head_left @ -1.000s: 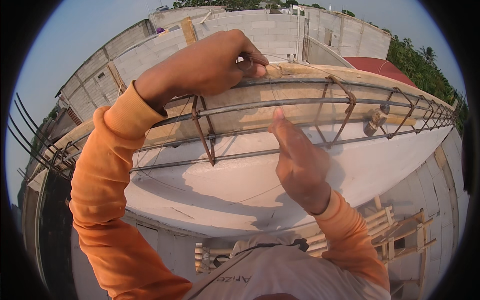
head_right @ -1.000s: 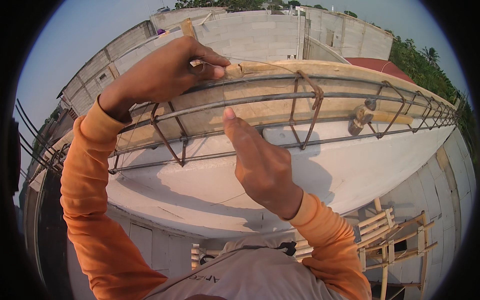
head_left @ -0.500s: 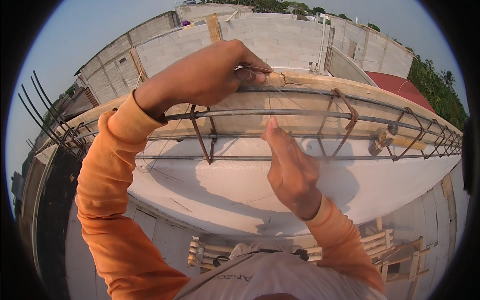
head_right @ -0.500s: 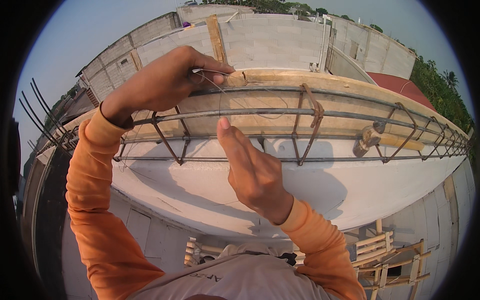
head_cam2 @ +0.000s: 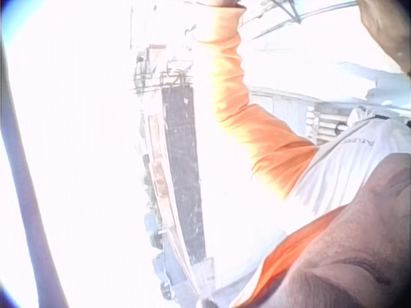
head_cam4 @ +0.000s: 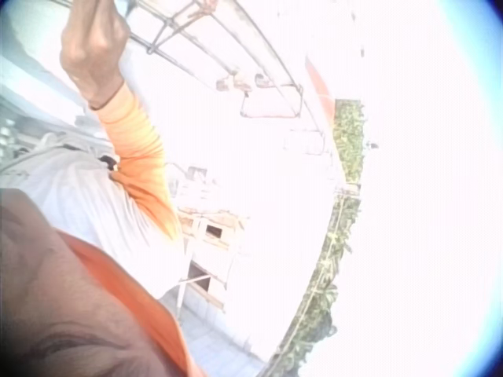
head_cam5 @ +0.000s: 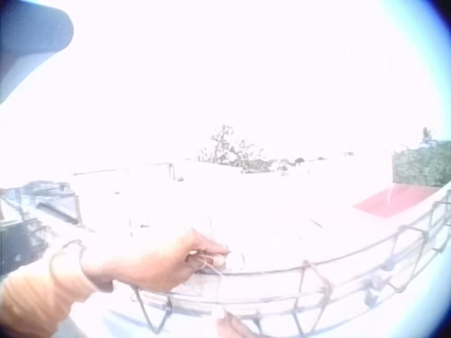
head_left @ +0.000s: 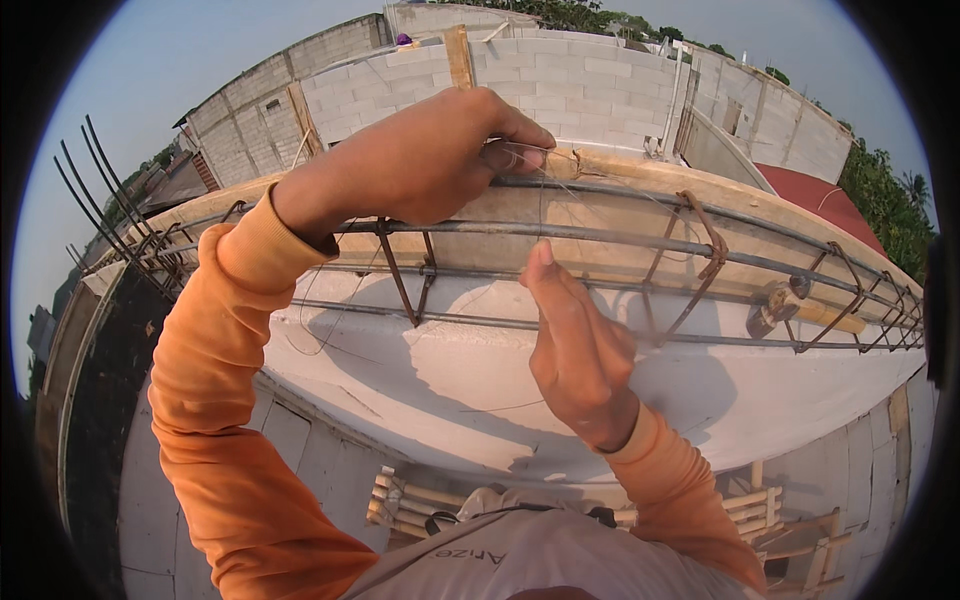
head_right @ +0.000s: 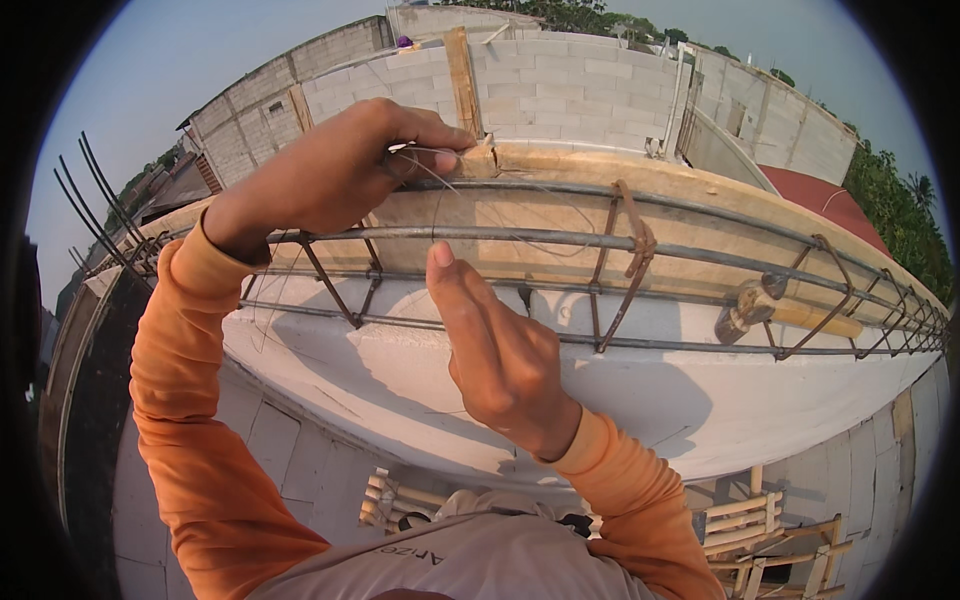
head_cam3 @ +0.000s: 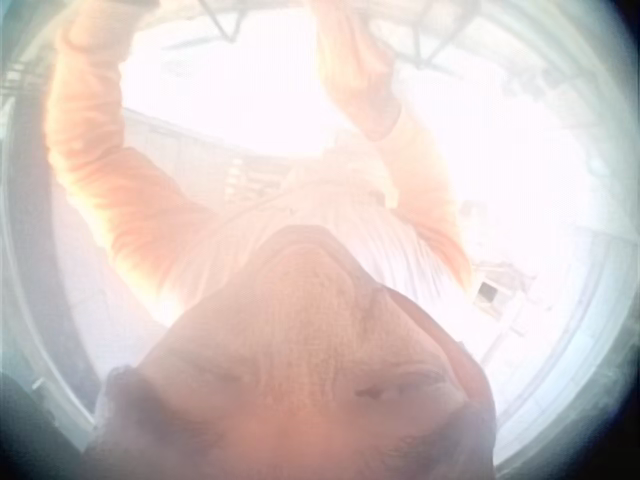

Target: The person hammers nails into wooden boards using a hammer and ties wire to secure formwork around rebar on top of a wall.

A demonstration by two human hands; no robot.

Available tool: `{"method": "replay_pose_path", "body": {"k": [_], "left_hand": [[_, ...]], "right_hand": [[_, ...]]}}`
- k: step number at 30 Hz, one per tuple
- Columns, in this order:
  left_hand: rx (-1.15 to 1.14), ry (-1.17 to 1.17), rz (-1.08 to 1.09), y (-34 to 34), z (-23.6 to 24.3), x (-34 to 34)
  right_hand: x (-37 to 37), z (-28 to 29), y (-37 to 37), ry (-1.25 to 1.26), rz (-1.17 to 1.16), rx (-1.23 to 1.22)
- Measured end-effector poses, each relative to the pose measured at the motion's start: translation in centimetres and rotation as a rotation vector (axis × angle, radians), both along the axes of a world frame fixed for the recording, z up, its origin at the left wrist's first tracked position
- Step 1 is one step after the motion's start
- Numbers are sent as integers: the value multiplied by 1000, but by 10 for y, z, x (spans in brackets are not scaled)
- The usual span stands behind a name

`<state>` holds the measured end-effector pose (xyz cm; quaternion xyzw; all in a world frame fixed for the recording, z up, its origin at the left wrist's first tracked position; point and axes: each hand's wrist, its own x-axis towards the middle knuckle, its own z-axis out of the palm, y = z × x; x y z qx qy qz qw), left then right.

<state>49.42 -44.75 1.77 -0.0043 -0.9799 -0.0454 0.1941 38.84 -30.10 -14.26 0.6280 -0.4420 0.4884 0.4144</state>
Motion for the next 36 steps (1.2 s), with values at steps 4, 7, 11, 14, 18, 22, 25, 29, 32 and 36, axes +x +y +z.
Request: {"method": "replay_pose_path", "body": {"k": [4,7,11,14,18,22,25,29,32,36], "left_hand": [[92,-67,50,-4,7,0],[193,-31,67,-15,6,-1],[584,-183,237,11,29,4],[620,-136,203,8,28,4],[521,-138,141,4,27,0],[251,-175,212,17,29,-3],[209,-86,33,-2,11,-5],[278,-161,57,0,13,-1],[237,-136,-28,-14,10,0],[211,-112,-45,-12,6,-4]], "right_hand": [[0,0,-3,8,-4,-32],[1,-2,-2,-7,-3,-18],[-1,-4,1,-25,-24,12],[10,3,8,-83,-22,79],[5,-2,0,12,-67,-1],[3,-2,1,42,-116,14],[7,1,4,26,-131,43],[11,0,7,-7,-149,56],[13,0,0,-41,-84,-7],[20,-7,7,-250,52,74]]}}
